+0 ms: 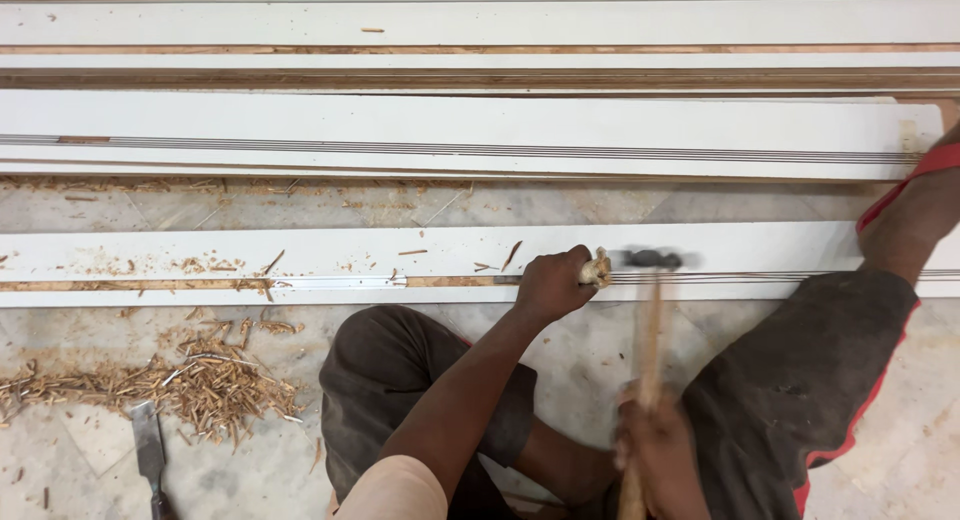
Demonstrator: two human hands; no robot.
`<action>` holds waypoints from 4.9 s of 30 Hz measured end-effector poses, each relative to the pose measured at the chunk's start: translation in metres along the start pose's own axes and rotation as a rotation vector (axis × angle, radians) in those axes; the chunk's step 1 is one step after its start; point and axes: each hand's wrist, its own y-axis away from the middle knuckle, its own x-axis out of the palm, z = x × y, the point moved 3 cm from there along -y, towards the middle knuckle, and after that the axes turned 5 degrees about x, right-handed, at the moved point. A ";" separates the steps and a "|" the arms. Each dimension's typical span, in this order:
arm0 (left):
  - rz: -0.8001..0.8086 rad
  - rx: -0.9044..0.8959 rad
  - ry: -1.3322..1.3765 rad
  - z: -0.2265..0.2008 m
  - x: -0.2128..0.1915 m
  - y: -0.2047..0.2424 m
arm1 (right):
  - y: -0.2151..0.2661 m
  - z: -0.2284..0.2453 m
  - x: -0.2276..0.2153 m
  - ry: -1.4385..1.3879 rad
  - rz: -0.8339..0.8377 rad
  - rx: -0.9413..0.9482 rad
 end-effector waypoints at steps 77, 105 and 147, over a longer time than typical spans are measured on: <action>0.272 0.030 -0.407 0.132 -0.136 0.042 | -0.008 -0.018 -0.005 -0.207 0.089 0.080; 0.263 -0.010 -0.647 0.114 -0.207 -0.043 | -0.014 -0.033 0.015 -0.124 0.152 0.099; 0.205 -0.055 -0.631 0.128 -0.075 -0.053 | -0.009 -0.020 0.004 -0.076 0.039 0.080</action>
